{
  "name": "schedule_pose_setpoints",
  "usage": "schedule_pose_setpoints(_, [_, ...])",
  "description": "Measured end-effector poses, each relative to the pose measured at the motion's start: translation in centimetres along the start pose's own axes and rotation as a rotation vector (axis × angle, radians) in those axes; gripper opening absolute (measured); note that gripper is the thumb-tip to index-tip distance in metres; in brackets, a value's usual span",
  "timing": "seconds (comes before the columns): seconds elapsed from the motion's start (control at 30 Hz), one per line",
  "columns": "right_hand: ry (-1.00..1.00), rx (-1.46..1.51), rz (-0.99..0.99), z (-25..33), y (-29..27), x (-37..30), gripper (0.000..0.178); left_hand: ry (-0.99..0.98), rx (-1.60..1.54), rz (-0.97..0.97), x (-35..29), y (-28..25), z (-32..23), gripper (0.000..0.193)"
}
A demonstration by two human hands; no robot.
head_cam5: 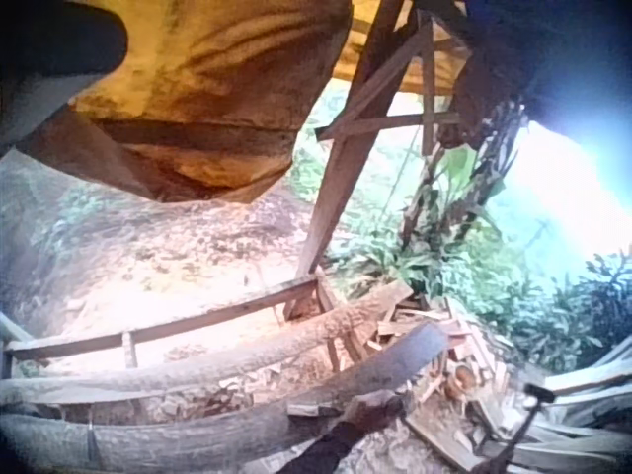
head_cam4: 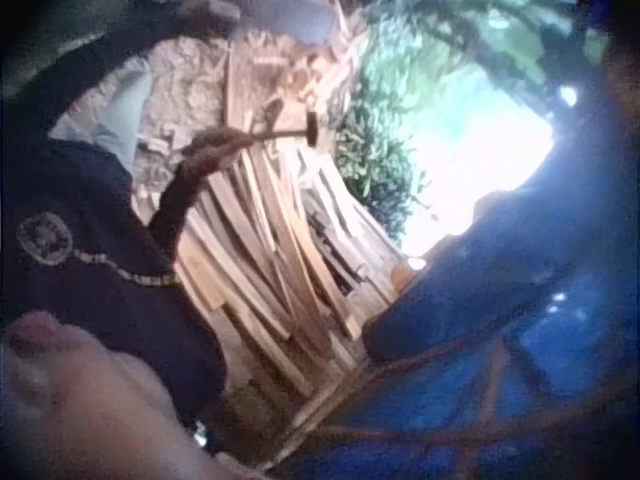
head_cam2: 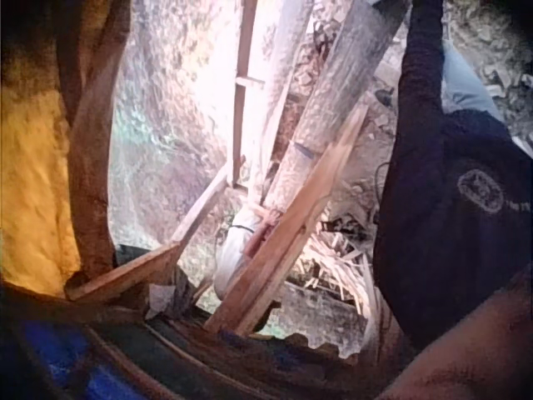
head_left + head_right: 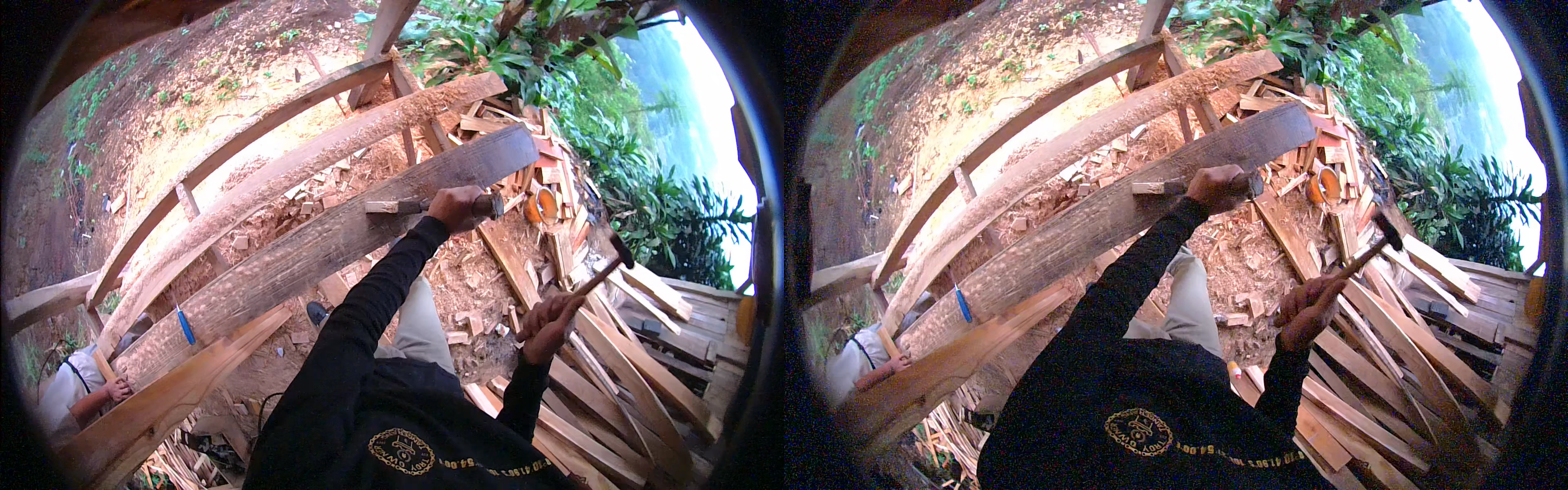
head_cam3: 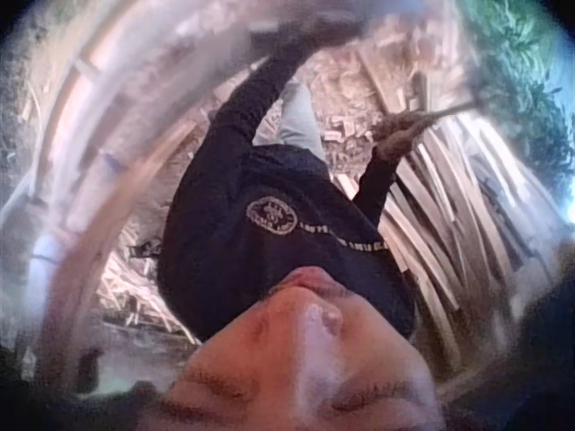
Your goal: The person uses a chisel and a mallet to carve a wooden beam. They repeatedly position the chisel against the wood and strike it with the mallet to remove chips and shape the surface. The task involves continuous manual shaping of the timber in an outdoor setting.
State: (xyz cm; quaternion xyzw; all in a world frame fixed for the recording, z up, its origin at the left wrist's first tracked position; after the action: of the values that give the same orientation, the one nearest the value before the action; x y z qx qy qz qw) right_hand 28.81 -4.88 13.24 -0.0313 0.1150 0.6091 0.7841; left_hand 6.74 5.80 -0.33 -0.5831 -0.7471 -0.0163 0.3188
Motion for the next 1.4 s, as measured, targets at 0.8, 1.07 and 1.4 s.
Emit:
schedule_pose_setpoints(0.8, [0.195, -0.439, 0.247, -9.4, -2.9, 11.8, 0.049, -0.160, 0.138, 0.204, 3.1, 5.1, 2.1, 0.032])
schedule_pose_setpoints(1.07, [-0.121, -0.543, 0.237, -10.8, -5.4, 12.9, 0.047, -0.154, 0.165, 0.222, 2.2, 5.3, 2.1, 0.035])
schedule_pose_setpoints(1.4, [0.211, -0.121, 0.141, -8.2, -0.7, 10.8, 0.050, -0.154, 0.211, 0.167, 1.9, 4.2, 3.0, 0.035])
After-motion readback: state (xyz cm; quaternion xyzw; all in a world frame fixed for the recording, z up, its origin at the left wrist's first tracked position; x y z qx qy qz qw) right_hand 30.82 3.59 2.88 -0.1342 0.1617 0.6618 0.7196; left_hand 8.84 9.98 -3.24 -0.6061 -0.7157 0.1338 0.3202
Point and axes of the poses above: each hand's wrist, its own x-axis towards the middle knuckle, its own y-axis out of the palm, z = x × y, the point moved 9 cm from there along x, towards the middle knuckle, and after that the axes turned 1 degree about x, right-handed, at the moved point
